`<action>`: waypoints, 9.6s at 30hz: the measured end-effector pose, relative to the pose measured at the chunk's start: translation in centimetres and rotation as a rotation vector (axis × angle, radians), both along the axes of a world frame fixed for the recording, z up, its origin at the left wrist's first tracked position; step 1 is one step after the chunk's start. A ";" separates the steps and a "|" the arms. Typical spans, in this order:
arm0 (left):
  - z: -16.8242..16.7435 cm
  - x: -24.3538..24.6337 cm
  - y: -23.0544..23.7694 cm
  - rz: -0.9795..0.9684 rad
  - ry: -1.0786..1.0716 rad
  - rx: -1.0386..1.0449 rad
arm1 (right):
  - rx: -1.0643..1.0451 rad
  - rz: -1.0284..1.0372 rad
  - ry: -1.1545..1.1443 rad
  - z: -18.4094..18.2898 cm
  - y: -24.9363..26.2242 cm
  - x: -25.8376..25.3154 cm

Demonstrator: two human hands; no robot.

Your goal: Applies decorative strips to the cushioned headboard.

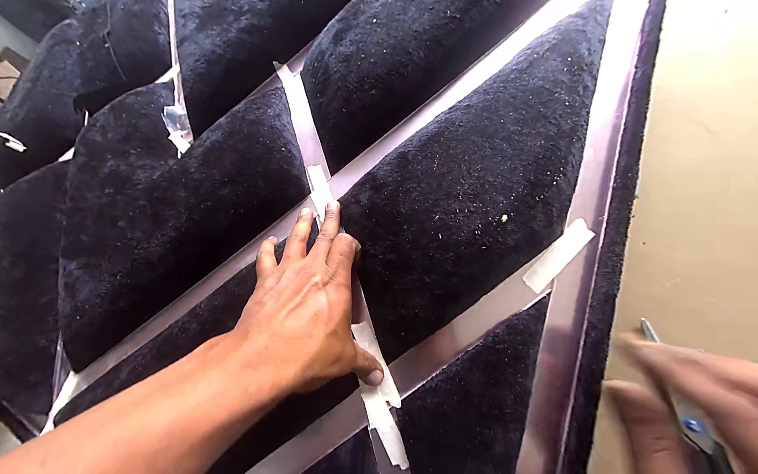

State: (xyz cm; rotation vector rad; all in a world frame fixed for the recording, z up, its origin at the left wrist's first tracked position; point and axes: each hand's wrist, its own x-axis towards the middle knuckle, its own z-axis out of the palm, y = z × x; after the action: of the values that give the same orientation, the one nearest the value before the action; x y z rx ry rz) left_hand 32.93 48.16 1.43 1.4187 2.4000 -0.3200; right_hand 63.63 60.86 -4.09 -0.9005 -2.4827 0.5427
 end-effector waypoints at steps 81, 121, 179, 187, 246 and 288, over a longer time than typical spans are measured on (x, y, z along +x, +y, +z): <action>2.5 -0.2 1.9 -0.115 -0.264 -0.036 | -0.015 -0.069 -1.225 7.2 -6.3 -17.4; 2.5 0.5 1.3 -0.119 -0.106 -0.050 | -0.096 -0.169 -1.005 6.5 -8.0 -16.0; -1.1 0.7 1.4 0.305 -0.227 0.141 | 0.389 0.768 -0.962 8.7 0.7 -28.7; 0.0 0.2 -0.5 0.294 -0.302 0.144 | 0.481 0.844 -0.679 4.7 0.2 -28.2; -3.2 10.5 -15.2 -0.196 -0.261 0.522 | -0.996 0.103 0.928 1.5 -13.3 -18.9; -2.4 11.1 -20.3 -0.114 -0.316 0.759 | 0.116 0.320 -0.171 8.2 -7.0 -7.4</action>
State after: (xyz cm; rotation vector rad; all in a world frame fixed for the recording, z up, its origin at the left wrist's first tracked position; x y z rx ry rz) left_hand 44.01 27.88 -0.95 1.7271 2.2567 0.8178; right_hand 56.21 53.84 4.08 -0.5256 -2.8029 0.4314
